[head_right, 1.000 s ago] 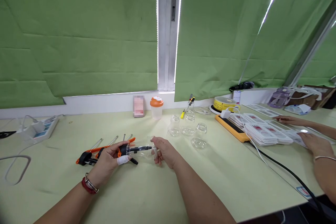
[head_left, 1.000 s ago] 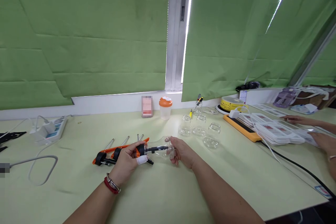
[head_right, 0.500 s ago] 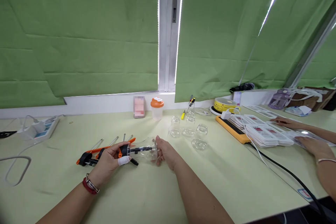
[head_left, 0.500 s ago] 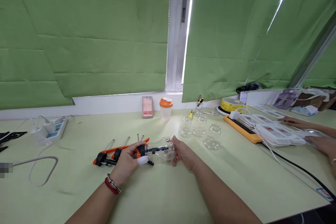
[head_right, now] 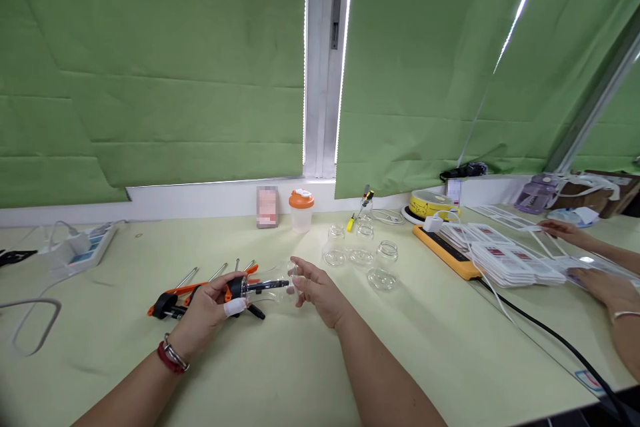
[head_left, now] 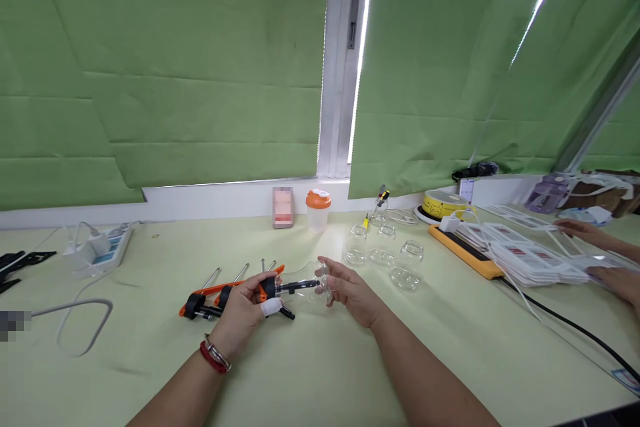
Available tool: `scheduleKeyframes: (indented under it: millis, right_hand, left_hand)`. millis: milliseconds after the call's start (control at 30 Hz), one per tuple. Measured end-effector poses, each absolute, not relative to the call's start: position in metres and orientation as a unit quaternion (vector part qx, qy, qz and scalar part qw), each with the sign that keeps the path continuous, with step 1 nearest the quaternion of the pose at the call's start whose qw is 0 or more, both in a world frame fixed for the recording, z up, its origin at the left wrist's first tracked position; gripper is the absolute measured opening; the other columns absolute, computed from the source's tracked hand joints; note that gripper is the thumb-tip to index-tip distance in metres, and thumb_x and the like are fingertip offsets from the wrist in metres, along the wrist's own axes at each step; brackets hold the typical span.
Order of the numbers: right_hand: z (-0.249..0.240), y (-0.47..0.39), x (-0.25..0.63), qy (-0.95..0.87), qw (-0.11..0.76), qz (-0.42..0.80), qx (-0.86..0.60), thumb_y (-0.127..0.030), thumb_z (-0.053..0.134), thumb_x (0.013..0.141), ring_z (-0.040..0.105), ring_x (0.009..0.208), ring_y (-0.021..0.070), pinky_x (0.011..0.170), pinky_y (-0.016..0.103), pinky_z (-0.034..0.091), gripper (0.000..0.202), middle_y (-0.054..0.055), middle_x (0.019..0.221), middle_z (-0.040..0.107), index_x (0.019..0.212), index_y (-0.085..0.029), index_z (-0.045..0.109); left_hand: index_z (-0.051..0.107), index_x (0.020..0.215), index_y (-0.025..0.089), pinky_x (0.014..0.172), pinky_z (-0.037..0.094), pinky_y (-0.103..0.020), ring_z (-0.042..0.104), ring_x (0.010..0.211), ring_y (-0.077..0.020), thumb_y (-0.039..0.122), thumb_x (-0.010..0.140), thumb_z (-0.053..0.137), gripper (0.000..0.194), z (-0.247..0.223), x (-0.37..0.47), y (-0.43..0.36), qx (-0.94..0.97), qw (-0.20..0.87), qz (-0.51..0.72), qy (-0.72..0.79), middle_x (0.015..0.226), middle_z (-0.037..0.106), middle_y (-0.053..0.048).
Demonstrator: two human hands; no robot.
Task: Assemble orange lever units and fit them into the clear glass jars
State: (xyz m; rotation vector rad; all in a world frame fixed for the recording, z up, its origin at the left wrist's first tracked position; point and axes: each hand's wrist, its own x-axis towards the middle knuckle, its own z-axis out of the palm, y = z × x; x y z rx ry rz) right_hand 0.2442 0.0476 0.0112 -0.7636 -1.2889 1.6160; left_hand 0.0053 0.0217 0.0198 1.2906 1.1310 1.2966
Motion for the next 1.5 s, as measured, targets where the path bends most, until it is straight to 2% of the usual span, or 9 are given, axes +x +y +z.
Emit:
scheduleKeyframes:
  millis: [233, 433, 533, 633, 700, 1067, 1233, 1367, 1500]
  right_hand:
    - [0.0, 0.054, 0.24, -0.509, 0.429, 0.661, -0.346, -0.06, 0.056, 0.078, 0.059, 0.055, 0.013, 0.043, 0.022, 0.037, 0.056, 0.003, 0.081, 0.058, 0.116, -0.019, 0.054]
    - [-0.004, 0.056, 0.24, -0.527, 0.409, 0.653, -0.358, -0.066, 0.049, 0.079, 0.06, 0.055, 0.014, 0.041, 0.021, 0.038, 0.06, 0.004, 0.08, 0.059, 0.116, -0.019, 0.053]
    - [0.0, 0.054, 0.243, -0.528, 0.413, 0.65, -0.358, -0.062, 0.051, 0.08, 0.062, 0.071, 0.0175, 0.048, 0.025, 0.044, 0.061, 0.01, 0.098, 0.06, 0.124, -0.021, 0.05]
    - [0.007, 0.049, 0.246, -0.544, 0.436, 0.634, -0.334, -0.05, 0.064, 0.076, 0.057, 0.093, 0.0189, 0.066, 0.029, 0.05, 0.063, 0.009, 0.13, 0.046, 0.133, -0.03, 0.044]
    - [0.011, 0.046, 0.248, -0.563, 0.442, 0.622, -0.318, -0.041, 0.071, 0.072, 0.054, 0.097, 0.0189, 0.072, 0.031, 0.049, 0.068, 0.008, 0.135, 0.042, 0.134, -0.033, 0.043]
    - [0.004, 0.051, 0.246, -0.524, 0.436, 0.657, -0.322, -0.044, 0.067, 0.075, 0.061, 0.077, 0.0165, 0.056, 0.026, 0.045, 0.059, 0.007, 0.108, 0.054, 0.129, -0.026, 0.05]
    - [0.004, 0.052, 0.243, -0.517, 0.429, 0.662, -0.332, -0.051, 0.063, 0.077, 0.061, 0.063, 0.0127, 0.049, 0.025, 0.043, 0.055, 0.006, 0.099, 0.058, 0.123, -0.023, 0.053]
    - [0.001, 0.054, 0.243, -0.523, 0.415, 0.661, -0.341, -0.058, 0.056, 0.079, 0.06, 0.054, 0.0131, 0.043, 0.023, 0.04, 0.054, 0.004, 0.083, 0.061, 0.118, -0.02, 0.054]
    - [-0.004, 0.057, 0.244, -0.526, 0.393, 0.659, -0.366, -0.065, 0.048, 0.08, 0.058, 0.049, 0.013, 0.039, 0.022, 0.039, 0.059, 0.006, 0.079, 0.062, 0.113, -0.017, 0.053]
  left_hand:
    - [0.067, 0.103, 0.019, 0.083, 0.054, -0.037, 0.064, 0.097, -0.0256, 0.023, 0.053, 0.082, 0.053, 0.014, 0.004, 0.024, 0.551, 0.473, 0.52, 0.45, 0.102, 0.071, -0.008]
    - [0.065, 0.103, 0.018, 0.084, 0.053, -0.036, 0.064, 0.098, -0.0252, 0.022, 0.052, 0.082, 0.054, 0.016, 0.005, 0.023, 0.541, 0.479, 0.515, 0.462, 0.103, 0.071, -0.008]
    - [0.064, 0.104, 0.018, 0.084, 0.053, -0.036, 0.064, 0.097, -0.0251, 0.023, 0.053, 0.081, 0.055, 0.018, 0.006, 0.023, 0.535, 0.484, 0.517, 0.461, 0.104, 0.07, -0.009]
    - [0.065, 0.103, 0.017, 0.084, 0.053, -0.037, 0.064, 0.098, -0.0265, 0.024, 0.051, 0.082, 0.055, 0.02, 0.007, 0.022, 0.52, 0.486, 0.524, 0.468, 0.105, 0.07, -0.011]
    - [0.065, 0.103, 0.017, 0.084, 0.053, -0.038, 0.064, 0.099, -0.0272, 0.025, 0.051, 0.082, 0.055, 0.021, 0.007, 0.022, 0.514, 0.488, 0.529, 0.467, 0.105, 0.07, -0.011]
    - [0.066, 0.102, 0.018, 0.083, 0.053, -0.037, 0.063, 0.098, -0.0267, 0.022, 0.05, 0.082, 0.054, 0.019, 0.007, 0.022, 0.529, 0.477, 0.525, 0.465, 0.103, 0.071, -0.008]
    - [0.065, 0.105, 0.018, 0.084, 0.053, -0.034, 0.063, 0.1, -0.0248, 0.021, 0.054, 0.081, 0.054, 0.015, 0.005, 0.024, 0.537, 0.485, 0.519, 0.455, 0.105, 0.07, -0.008]
    - [0.065, 0.105, 0.019, 0.085, 0.052, -0.034, 0.062, 0.1, -0.0247, 0.02, 0.055, 0.08, 0.052, 0.014, 0.005, 0.023, 0.544, 0.489, 0.514, 0.448, 0.107, 0.069, -0.008]
    - [0.065, 0.104, 0.019, 0.085, 0.052, -0.036, 0.063, 0.099, -0.0248, 0.02, 0.054, 0.08, 0.052, 0.016, 0.006, 0.022, 0.548, 0.484, 0.508, 0.455, 0.107, 0.069, -0.008]
